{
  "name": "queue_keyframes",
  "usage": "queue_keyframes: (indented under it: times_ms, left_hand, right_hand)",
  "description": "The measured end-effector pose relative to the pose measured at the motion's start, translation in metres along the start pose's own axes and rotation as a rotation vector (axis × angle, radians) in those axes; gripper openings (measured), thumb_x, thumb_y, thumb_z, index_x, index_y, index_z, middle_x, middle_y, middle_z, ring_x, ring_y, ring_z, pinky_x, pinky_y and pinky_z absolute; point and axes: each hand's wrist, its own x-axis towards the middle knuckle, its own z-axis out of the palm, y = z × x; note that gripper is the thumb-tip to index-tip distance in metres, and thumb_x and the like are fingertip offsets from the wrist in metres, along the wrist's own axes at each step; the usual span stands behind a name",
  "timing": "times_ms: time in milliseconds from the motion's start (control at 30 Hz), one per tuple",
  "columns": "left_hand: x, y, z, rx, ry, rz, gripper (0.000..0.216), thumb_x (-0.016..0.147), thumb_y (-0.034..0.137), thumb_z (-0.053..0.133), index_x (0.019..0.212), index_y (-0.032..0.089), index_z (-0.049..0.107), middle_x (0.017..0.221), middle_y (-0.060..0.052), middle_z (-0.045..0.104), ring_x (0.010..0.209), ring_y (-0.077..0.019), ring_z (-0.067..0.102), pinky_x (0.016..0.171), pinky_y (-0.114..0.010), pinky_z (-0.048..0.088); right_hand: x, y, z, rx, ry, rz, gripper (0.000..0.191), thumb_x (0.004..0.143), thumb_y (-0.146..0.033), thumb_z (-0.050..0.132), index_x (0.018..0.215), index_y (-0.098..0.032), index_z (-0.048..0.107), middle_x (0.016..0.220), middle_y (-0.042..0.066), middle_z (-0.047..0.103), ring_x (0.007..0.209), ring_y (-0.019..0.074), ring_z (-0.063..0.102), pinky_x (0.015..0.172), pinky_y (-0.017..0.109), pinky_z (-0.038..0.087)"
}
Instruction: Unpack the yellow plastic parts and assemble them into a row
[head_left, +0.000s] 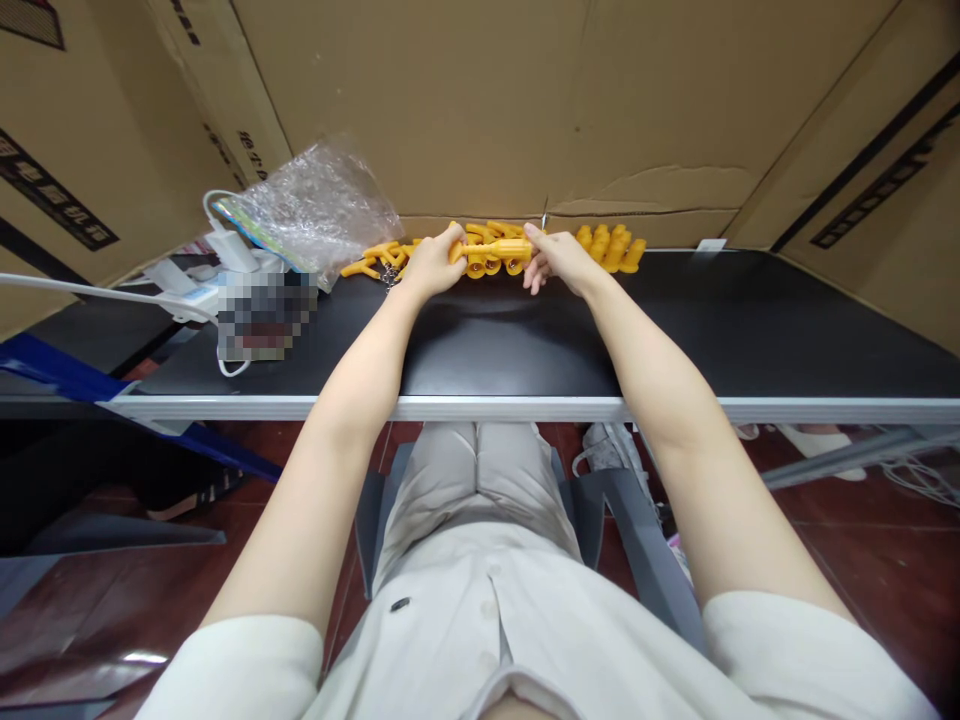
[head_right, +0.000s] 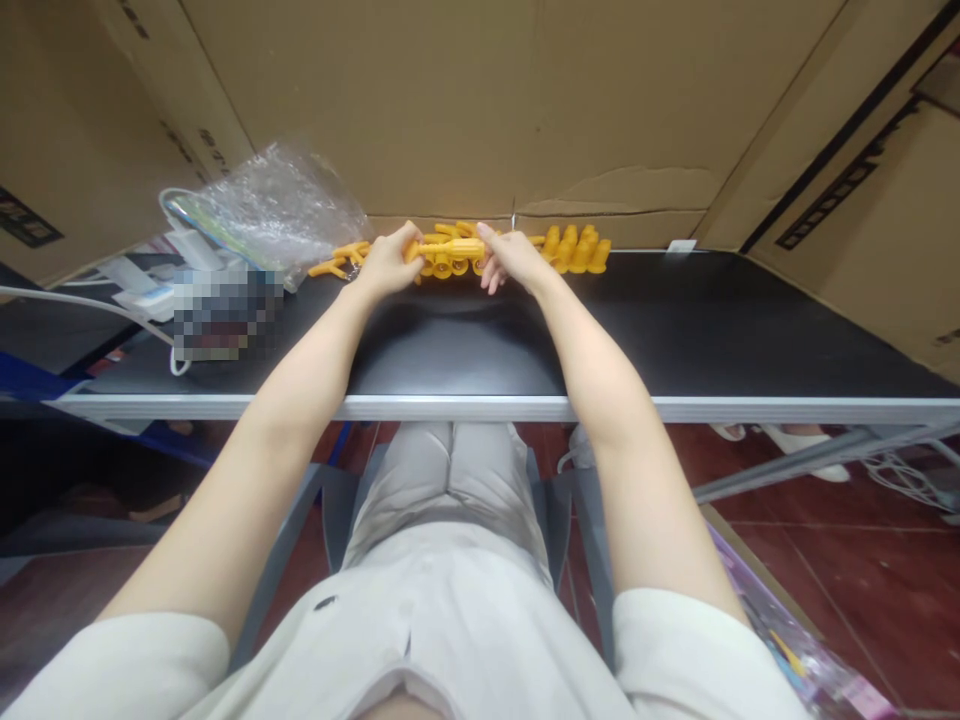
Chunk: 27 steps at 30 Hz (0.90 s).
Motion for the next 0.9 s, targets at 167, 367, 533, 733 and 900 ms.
queue_keyframes:
  times_ms: [167,367,533,733,900]
  left_hand:
    - [0.001,0.003,0.002,0.017,0.022,0.001,0.027,0.074,0.003,0.064,0.088,0.025,0.063,0.086,-0.002,0.069,0.117,-0.0321,0.068,0.113,-0.049,0.043]
    - [0.002,-0.001,0.001,0.049,0.034,-0.007,0.027,0.073,0.004,0.064,0.088,0.026,0.063,0.084,-0.002,0.069,0.115,-0.0317,0.069,0.114,-0.050,0.044]
    - [0.003,-0.001,-0.001,0.068,0.034,0.007,0.026,0.074,0.005,0.064,0.091,0.025,0.064,0.089,-0.004,0.071,0.119,-0.0325,0.068,0.114,-0.049,0.043]
    - [0.003,0.001,0.000,0.293,-0.019,0.058,0.029,0.083,0.015,0.060,0.109,0.026,0.066,0.103,-0.006,0.075,0.122,-0.0334,0.069,0.112,-0.048,0.046]
    - [0.004,-0.005,0.000,0.406,-0.025,0.090,0.029,0.087,0.020,0.058,0.114,0.027,0.065,0.099,-0.006,0.077,0.107,-0.0313,0.073,0.103,-0.047,0.052]
  right_hand:
    - [0.010,0.007,-0.005,0.072,-0.003,0.051,0.094,0.091,-0.095,0.025,0.114,-0.017,0.071,0.071,0.008,0.071,0.070,0.0258,0.075,0.077,0.041,0.063]
    - [0.003,0.007,-0.015,0.176,-0.130,-0.074,0.060,0.102,-0.051,0.062,0.152,-0.022,0.047,0.136,0.011,0.070,0.096,0.0200,0.078,0.085,0.031,0.062]
    - [-0.001,-0.001,-0.009,0.032,-0.039,-0.075,0.059,0.095,-0.068,0.066,0.127,-0.018,0.067,0.112,0.012,0.077,0.089,0.0233,0.078,0.086,0.037,0.062]
    - [0.010,0.005,-0.001,0.228,-0.032,0.026,0.083,0.091,-0.092,0.040,0.093,-0.015,0.071,0.069,0.009,0.070,0.057,0.0209,0.070,0.062,0.033,0.059]
    - [0.006,0.005,-0.006,0.331,-0.146,0.111,0.061,0.100,-0.075,0.049,0.097,-0.016,0.066,0.082,0.010,0.075,0.050,0.0151,0.066,0.045,0.023,0.046]
